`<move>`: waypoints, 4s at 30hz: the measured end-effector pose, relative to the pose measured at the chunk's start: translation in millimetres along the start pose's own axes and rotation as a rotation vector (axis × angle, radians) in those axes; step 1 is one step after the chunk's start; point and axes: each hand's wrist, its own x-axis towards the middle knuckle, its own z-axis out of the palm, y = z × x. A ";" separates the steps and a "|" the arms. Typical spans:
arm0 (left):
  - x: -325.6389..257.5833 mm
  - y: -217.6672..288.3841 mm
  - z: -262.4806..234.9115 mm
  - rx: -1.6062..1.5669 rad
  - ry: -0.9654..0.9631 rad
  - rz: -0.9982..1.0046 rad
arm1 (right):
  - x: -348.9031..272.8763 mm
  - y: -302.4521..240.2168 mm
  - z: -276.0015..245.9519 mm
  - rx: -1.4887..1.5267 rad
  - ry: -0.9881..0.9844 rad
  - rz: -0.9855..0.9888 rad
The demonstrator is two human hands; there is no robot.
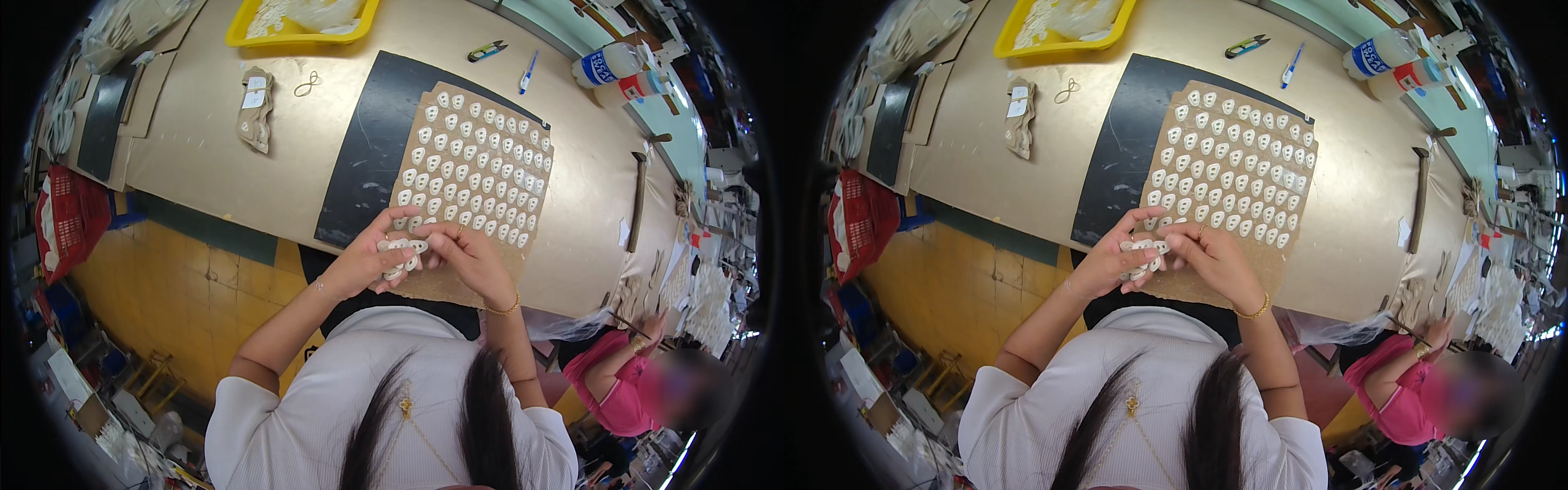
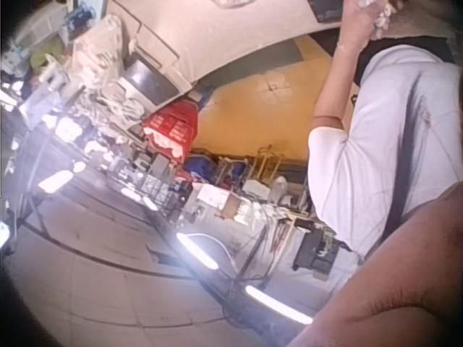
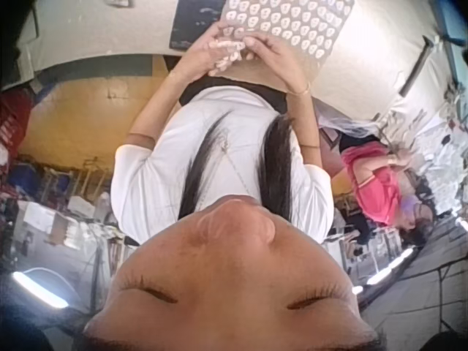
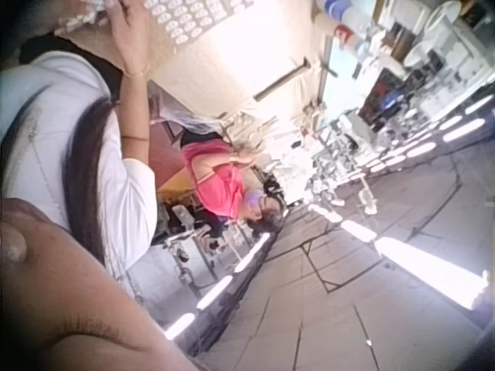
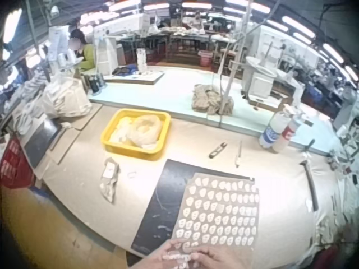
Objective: The person picks small white plastic pieces from a yellow tray and places them one by one into pre-cut slots on a cardboard sheet. The person continues this repetitive placement until the sheet is filled. Another person is visible working nearby at a separate station.
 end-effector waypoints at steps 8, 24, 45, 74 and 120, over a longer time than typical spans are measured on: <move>1.0 -7.7 0.6 -0.006 0.009 -0.068 | -11.1 8.1 -1.3 -0.158 0.188 -0.084; 3.2 -4.4 -5.7 -0.213 0.175 -0.024 | -3.9 23.1 1.4 -0.194 0.454 0.032; 5.4 -12.5 -2.1 -0.147 0.118 0.011 | -14.7 15.5 9.6 0.038 0.181 -0.063; 1.9 -6.4 7.4 -0.204 0.067 -0.081 | -9.9 8.1 -20.4 -1.085 0.526 -0.393; 5.1 -15.0 17.3 -0.281 0.034 -0.142 | -30.5 22.2 -23.2 -0.774 0.689 -0.178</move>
